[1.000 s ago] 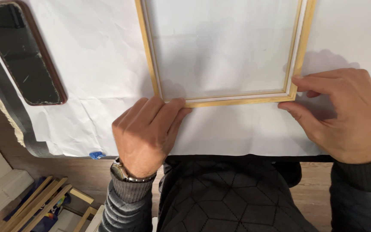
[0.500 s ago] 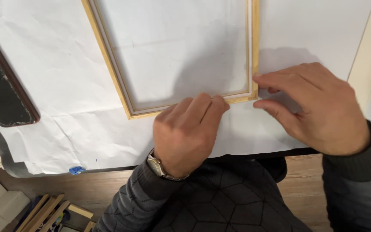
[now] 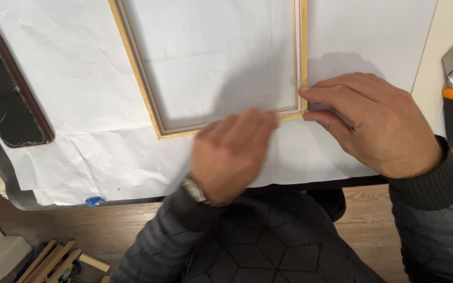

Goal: Cutting and placing white spacers inside a picture frame.

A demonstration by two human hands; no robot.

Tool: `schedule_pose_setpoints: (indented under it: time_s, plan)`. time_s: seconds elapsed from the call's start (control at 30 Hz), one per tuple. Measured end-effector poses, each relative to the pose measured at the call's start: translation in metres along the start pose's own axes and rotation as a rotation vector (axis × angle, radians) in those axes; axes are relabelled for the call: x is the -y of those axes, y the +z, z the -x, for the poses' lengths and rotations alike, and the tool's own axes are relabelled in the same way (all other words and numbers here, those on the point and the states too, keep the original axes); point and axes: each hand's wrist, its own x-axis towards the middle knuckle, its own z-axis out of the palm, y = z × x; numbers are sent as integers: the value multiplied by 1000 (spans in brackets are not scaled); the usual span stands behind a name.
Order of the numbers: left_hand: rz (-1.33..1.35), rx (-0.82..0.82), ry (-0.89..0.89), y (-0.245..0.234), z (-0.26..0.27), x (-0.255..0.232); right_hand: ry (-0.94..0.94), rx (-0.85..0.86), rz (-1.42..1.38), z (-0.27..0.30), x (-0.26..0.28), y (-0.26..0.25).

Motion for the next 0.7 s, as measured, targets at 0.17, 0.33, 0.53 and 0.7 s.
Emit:
schedule_pose_setpoints:
  time_s: [0.17,0.33,0.53,0.7]
  plan:
    - [-209,61,-85,-21,60,55,32,13,-43,5,-6,4]
    - [-360,60,-83,-46,64,53,-24,-22,11,2,3,2]
    - [-230,-49,-107,-73,46,89,436,-99,-484,67,8,32]
    - [-216,-314,161,-93,-60,143,618,271,-1279,58,46,62]
